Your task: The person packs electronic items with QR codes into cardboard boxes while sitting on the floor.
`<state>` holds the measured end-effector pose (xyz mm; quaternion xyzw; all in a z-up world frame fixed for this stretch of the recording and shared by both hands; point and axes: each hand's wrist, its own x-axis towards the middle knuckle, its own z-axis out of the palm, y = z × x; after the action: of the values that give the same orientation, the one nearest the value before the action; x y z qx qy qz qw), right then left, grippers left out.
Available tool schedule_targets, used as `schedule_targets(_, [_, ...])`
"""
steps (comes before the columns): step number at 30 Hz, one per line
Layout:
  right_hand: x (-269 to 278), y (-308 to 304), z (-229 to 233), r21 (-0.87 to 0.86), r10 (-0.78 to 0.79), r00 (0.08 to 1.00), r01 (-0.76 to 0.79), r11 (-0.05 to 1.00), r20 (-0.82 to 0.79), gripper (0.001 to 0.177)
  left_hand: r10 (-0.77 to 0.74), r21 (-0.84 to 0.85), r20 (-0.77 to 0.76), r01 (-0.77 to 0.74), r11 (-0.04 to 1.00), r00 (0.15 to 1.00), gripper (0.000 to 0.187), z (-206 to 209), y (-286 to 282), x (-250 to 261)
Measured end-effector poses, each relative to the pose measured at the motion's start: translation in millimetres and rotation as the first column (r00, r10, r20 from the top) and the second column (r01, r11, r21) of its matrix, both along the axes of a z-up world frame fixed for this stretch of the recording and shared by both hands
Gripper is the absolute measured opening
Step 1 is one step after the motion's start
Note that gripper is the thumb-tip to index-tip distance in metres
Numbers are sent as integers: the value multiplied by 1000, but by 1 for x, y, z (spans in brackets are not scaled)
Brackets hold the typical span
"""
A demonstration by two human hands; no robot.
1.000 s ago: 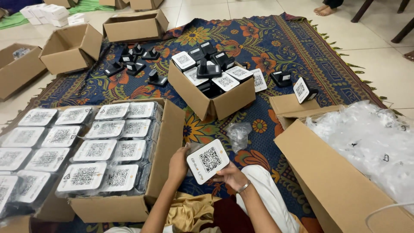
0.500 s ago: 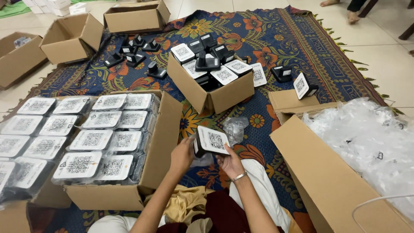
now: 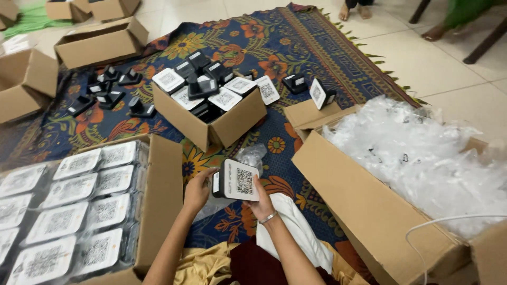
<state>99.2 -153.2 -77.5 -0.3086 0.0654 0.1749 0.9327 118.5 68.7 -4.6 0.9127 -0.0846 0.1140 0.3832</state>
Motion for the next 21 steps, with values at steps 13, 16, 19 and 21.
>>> schedule_targets(13, [7, 2, -8, 1, -21, 1000, 20, 1000, 22, 42, -77, 293, 37, 63, 954, 996, 49, 45, -34, 6])
schedule_targets(16, [6, -1, -8, 12, -21, 999, 21, 1000, 45, 44, 2, 256, -2, -1, 967, 1000, 51, 72, -50, -2])
schedule_targets(19, [4, -3, -6, -27, -25, 999, 26, 999, 39, 44, 39, 234, -63, -24, 972, 997, 56, 85, -57, -5])
schedule_targets(21, [6, -1, -15, -36, -26, 999, 28, 999, 47, 46, -118, 307, 124, 75, 949, 985, 59, 73, -51, 6])
